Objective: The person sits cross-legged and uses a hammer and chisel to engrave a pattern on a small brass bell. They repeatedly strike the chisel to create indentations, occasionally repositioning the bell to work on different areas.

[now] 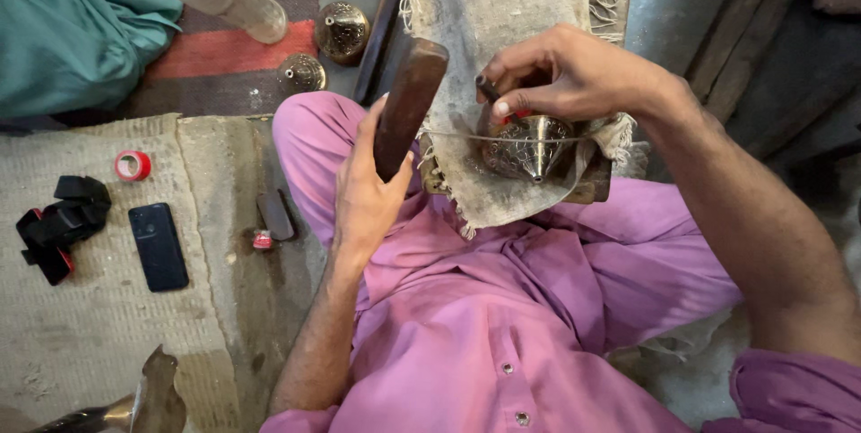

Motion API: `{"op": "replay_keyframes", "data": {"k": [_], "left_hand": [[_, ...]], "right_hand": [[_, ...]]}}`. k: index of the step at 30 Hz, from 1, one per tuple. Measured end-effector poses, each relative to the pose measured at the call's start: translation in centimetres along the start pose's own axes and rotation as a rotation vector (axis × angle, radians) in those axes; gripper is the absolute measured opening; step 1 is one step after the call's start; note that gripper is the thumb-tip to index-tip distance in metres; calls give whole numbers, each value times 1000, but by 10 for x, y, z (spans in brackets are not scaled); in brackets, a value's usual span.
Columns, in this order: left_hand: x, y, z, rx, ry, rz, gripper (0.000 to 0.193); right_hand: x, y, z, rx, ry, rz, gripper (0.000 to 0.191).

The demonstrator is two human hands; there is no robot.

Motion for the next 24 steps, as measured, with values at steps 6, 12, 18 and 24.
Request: {"op": "replay_keyframes", "data": {"k": [6,12,18,24], "left_hand": [[1,-6,-1,-53,-50,-75,70],[5,-13,-1,165,-26,-170,75],[7,-13,-2,169,-47,-152,76],[10,-19,-1,141,-38,-207,77]], "right_hand": [[-4,-1,0,137,13,-21,28],[-5,-2,0,157,34,-4,25],[-8,-5,0,168,36,39,25],[-10,-10,2,130,27,76,21]]}}
Point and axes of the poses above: each hand's wrist, its own x-axis towards the middle knuckle, its own z-axis out of the back of the hand, y = z × x, the point moved 4 cm from there along x, towards the middle knuckle, and after that the axes turned 9 degrees about y, right-handed, at the moved point
